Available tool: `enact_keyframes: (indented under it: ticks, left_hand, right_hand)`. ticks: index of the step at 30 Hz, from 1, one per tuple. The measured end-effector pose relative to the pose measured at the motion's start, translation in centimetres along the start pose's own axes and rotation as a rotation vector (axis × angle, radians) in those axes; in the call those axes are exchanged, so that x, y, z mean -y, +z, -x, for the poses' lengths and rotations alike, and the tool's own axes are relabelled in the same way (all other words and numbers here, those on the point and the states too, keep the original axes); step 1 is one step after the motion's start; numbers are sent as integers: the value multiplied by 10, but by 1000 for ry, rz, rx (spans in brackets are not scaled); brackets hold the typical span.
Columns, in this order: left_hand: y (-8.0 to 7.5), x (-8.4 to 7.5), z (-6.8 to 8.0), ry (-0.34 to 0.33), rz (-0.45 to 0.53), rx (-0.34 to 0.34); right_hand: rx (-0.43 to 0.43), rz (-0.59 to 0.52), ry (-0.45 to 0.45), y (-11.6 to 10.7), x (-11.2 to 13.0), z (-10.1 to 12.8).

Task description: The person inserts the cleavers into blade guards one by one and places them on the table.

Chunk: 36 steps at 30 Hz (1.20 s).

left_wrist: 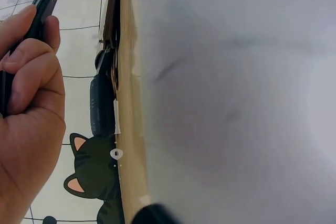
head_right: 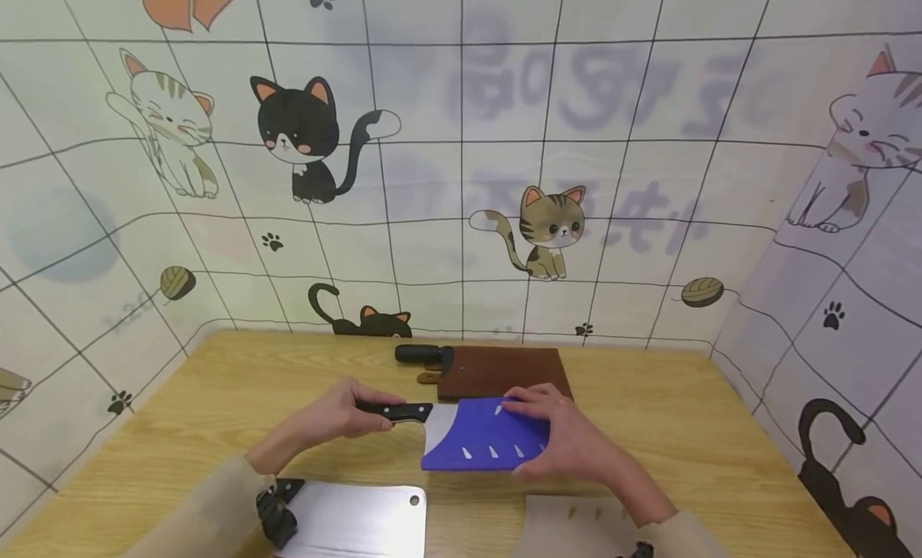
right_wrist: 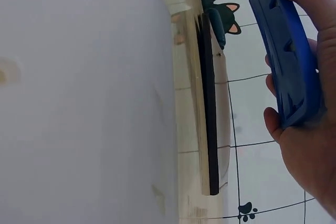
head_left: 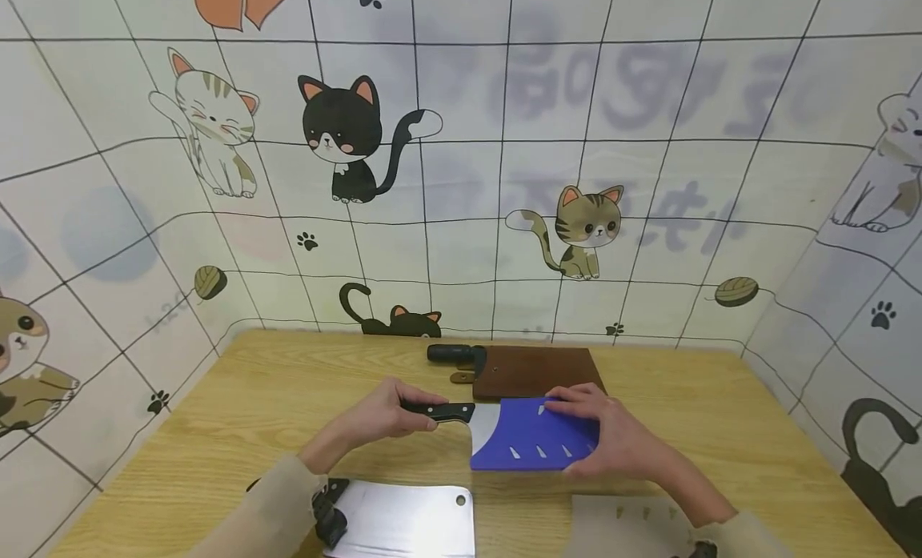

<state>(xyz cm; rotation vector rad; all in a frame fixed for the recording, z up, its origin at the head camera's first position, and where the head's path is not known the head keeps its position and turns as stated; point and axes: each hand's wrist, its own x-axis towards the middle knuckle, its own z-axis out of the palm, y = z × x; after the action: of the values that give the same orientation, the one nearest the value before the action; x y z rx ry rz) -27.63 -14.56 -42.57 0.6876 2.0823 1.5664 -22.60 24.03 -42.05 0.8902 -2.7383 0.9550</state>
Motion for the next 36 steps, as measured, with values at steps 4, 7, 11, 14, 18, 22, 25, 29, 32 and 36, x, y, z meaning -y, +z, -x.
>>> enact_keyframes:
  ticks: [4,7,11,14,18,22,25,29,32,36]
  left_hand:
    - [5,2,-3,1,-10,-58]
    - [11,2,-6,26,-52,-100]
    - [17,2,-10,51,-99,-125]
    - [18,3,-12,59,-133,-120]
    - [13,3,-19,85,-229,-98]
    - [5,3,-23,76,-280,-89]
    - [3,4,-24,37,-266,-97]
    - [-1,9,-22,-4,-265,-119]
    - [-2,11,-20,14,-300,-121]
    - [0,12,-20,47,-365,-118]
  right_hand:
    - [-14,11,38,2,-1,1]
    - [-39,43,44,5,-3,1]
    - [-63,58,33,7,-7,1]
    - [-55,61,29,6,-8,1]
    - [-8,84,30,4,-9,-3]
    - [52,107,39,0,-9,-9]
    - [82,104,55,0,-10,-8]
    - [121,108,83,4,-13,-7]
    - [143,150,81,6,-14,-8]
    - [171,215,57,9,-16,-9]
